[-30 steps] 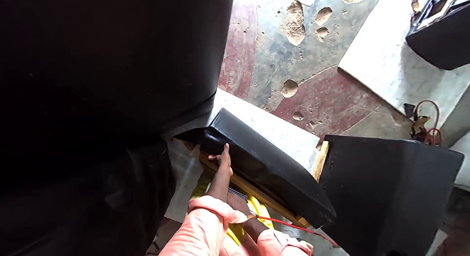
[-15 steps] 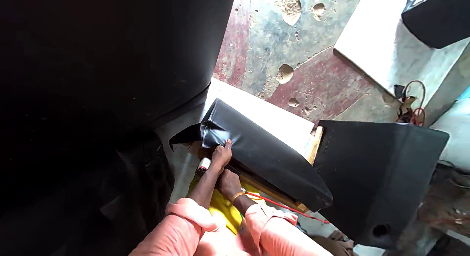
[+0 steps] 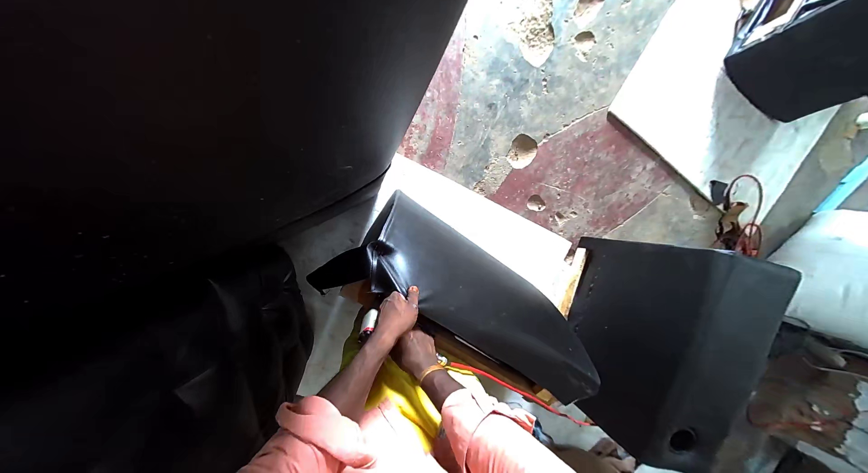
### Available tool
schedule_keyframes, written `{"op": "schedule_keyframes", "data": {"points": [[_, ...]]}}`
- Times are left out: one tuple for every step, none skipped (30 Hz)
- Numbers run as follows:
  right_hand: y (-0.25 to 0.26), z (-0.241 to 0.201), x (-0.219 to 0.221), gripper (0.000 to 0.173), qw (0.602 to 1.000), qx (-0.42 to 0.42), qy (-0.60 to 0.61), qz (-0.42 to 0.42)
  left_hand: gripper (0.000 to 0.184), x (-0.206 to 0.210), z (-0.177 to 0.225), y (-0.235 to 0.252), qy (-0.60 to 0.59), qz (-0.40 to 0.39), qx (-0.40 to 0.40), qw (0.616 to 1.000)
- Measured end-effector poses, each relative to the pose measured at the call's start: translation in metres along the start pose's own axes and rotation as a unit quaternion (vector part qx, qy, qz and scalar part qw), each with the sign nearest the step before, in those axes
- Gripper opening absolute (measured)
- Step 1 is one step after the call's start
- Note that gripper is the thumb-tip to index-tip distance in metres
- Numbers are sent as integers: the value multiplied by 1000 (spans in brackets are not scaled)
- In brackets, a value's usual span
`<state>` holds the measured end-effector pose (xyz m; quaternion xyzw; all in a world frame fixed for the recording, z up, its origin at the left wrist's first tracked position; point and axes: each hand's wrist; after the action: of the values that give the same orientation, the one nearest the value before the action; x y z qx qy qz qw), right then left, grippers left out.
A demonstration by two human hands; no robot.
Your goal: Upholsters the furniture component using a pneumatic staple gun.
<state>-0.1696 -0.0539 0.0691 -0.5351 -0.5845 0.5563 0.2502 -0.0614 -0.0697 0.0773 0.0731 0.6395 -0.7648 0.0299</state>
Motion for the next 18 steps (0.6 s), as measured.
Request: {"op": "schedule_keyframes", "data": {"points": [[-2,4,-1,39,1000,-10,-11,1,69,-2,1,-1,33,-6,0,999],[-5,10,-5,37,999,-21,-26,-4,69,-3,2,-1,56,-10,1,998],[-10,17,-9,36,998,-34,-43,-9,70,-3,2,1,66,-11,1,998],[-17,27,-12,40,997,-45,-53,-18,70,-1,1,3,54,-13,-2,998],[-26,41,-13,47,997,-53,-58,-24,70,1,0,5,23,-17,-8,1000],[-37,56,-13,56,997,-55,-55,-28,71,4,-3,8,-16,-20,-15,1000],[-49,72,-12,63,997,-49,-46,-33,71,8,-6,10,-56,-22,-20,998],[-62,87,-13,67,998,-33,-33,-41,72,11,-10,12,-92,-23,-26,995],[-74,100,-15,69,999,-13,-27,-45,72,13,-15,15,-119,-21,-31,992],[-85,113,-19,68,999,6,-24,-42,73,15,-19,18,-139,-17,-36,990],[-93,124,-26,65,999,17,-26,-30,74,17,-24,23,-152,-11,-42,987],[-100,133,-34,63,999,17,-28,-11,75,20,-29,28,-160,-6,-48,986],[-106,138,-46,61,999,7,-30,14,76,22,-33,32,-166,0,-52,985],[-108,138,-59,61,999,-9,-35,40,77,25,-37,37,-173,6,-55,983],[-105,134,-75,59,996,-23,-49,64,77,27,-41,43,-183,12,-58,981],[-99,126,-93,58,993,-26,-78,80,78,29,-44,48,-191,17,-64,979],[-90,114,-111,57,990,-25,-111,85,79,31,-48,53,-198,18,-69,978],[-78,100,-128,55,985,-25,-146,82,79,32,-51,58,-206,18,-73,976]]}}
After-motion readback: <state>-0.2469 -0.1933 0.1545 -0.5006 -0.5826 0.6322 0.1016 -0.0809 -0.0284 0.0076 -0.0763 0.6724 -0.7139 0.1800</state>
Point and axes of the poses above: each hand's wrist, its own y-axis towards the middle knuckle, its own x-axis out of the palm, z = x × y, and after that the axes turned 5 degrees about -x, right-handed
